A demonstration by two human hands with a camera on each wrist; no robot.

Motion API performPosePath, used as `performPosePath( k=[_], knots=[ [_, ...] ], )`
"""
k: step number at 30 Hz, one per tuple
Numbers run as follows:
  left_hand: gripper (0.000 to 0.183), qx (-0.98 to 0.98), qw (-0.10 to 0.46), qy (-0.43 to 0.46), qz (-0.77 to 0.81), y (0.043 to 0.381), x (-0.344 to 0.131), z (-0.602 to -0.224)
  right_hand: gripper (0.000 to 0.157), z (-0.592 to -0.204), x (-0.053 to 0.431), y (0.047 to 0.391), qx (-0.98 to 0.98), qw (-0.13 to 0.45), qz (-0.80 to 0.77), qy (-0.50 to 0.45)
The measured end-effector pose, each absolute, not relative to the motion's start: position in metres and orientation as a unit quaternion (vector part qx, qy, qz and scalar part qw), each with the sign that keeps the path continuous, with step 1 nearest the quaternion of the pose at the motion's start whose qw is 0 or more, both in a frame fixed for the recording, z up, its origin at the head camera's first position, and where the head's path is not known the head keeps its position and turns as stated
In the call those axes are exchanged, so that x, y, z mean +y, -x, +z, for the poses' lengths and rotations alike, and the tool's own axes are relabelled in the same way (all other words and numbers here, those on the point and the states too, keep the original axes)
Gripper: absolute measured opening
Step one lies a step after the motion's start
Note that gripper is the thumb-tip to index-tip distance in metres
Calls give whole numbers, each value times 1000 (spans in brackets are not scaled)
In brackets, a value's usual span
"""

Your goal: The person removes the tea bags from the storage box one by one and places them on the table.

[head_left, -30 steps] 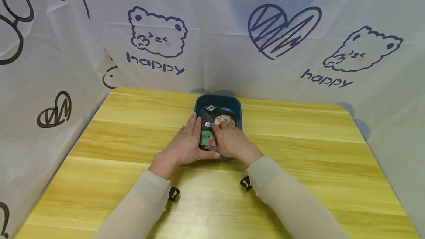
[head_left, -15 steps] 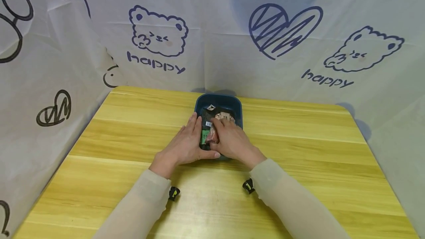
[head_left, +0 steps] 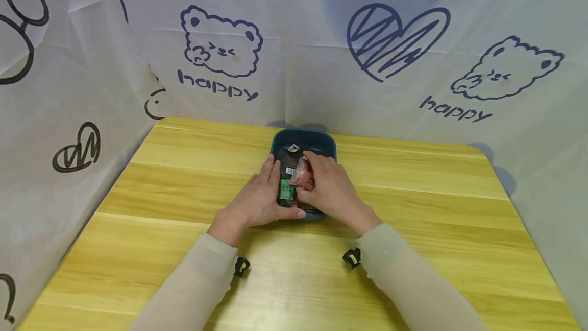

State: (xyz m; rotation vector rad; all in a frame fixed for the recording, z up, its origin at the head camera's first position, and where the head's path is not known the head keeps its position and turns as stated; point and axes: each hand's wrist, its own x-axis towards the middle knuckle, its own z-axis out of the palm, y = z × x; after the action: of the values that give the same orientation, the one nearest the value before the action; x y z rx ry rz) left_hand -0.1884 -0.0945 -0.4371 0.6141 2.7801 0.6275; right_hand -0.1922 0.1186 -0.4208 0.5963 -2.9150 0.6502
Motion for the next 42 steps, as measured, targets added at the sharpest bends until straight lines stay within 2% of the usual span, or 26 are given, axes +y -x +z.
performPosePath(
  k=[5, 8, 12, 16, 28, 35, 38, 42],
  knots=[
    [139, 949, 118, -204, 211, 189, -93, -437, 84, -406, 134, 190, -956, 80, 206, -192],
    [138, 950, 121, -201, 207, 189, -94, -437, 78, -403, 143, 188, -960, 86, 183, -191],
    [137, 950, 122, -196, 208, 190, -94, -437, 65, -404, 151, 184, -969, 70, 140, -189],
    [138, 950, 121, -191, 214, 190, -94, -437, 60, -406, 153, 182, -979, 38, 97, -177],
    [138, 947, 121, -194, 226, 191, -87, -438, 63, -400, 156, 176, -988, -59, 80, -122],
    [138, 945, 125, -194, 234, 191, -85, -438, 76, -390, 158, 175, -987, -99, 89, -92],
    [139, 946, 127, -194, 228, 190, -87, -438, 75, -390, 160, 178, -987, -83, 118, -73],
    [138, 947, 127, -193, 222, 189, -92, -439, 75, -396, 171, 190, -984, -9, 173, -37]
  ],
)
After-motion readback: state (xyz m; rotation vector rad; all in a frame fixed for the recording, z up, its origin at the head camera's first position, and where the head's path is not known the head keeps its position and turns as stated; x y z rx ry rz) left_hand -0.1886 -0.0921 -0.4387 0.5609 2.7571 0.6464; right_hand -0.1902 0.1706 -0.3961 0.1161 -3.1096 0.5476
